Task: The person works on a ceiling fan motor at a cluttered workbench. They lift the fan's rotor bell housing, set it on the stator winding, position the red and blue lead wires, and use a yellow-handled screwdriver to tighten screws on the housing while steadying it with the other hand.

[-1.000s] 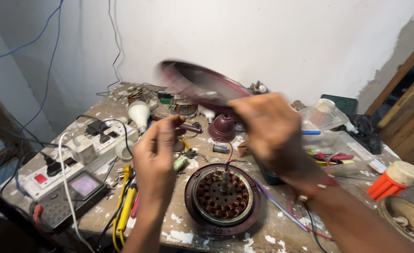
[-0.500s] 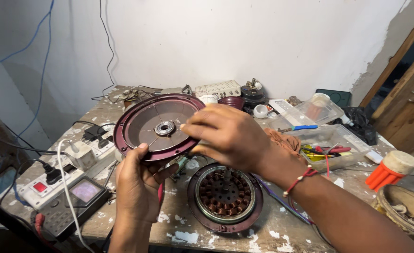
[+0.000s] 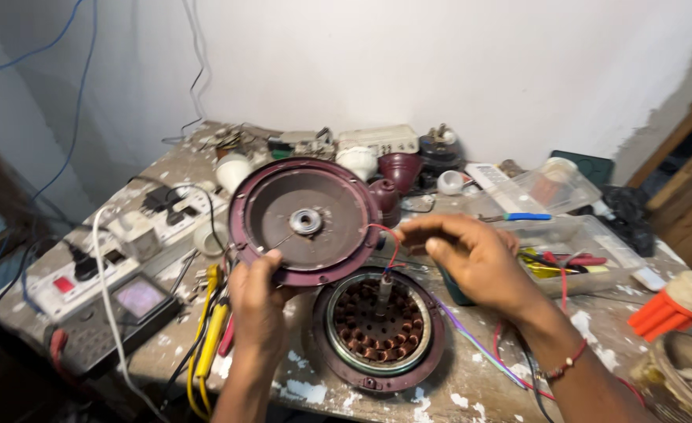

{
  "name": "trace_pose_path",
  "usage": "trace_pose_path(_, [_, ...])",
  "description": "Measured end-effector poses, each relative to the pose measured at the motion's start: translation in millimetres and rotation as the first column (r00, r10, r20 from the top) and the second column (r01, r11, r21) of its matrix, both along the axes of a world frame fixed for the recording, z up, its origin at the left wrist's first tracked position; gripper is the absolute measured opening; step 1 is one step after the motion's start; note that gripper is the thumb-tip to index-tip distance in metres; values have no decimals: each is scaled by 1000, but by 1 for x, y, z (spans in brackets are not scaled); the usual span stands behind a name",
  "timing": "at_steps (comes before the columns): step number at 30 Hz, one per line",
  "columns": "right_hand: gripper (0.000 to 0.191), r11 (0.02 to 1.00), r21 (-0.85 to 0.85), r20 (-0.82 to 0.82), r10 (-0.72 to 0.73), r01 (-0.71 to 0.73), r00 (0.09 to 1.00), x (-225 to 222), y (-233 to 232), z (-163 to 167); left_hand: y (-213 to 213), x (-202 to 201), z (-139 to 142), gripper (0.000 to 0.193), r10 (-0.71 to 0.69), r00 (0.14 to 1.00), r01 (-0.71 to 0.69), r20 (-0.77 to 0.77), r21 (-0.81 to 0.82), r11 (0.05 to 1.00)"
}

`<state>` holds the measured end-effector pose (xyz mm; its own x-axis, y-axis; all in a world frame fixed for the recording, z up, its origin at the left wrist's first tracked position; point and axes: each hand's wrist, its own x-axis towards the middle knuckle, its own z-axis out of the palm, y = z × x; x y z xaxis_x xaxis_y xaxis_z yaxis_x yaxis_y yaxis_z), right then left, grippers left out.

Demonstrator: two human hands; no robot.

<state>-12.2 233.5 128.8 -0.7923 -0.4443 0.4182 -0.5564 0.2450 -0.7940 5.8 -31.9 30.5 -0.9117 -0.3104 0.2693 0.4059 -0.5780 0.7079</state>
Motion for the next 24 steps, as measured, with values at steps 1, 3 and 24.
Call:
trace_pose_path(1, [32,997,75,-55,26,-22,998,-2,1,-11,4,-2,-4,25,15,1000,-15,-8,4,1000])
trace_pose_path(3, [32,979,205,-121,21,4,992,-6,2,-32,10,-11,-9,25,44,999,-43,-29,6,999])
trace_pose_path(24, [26,988,145,348,-96,47,932,-98,-1,-123,17,-42,-22,22,670,739,-667,73,-63,742])
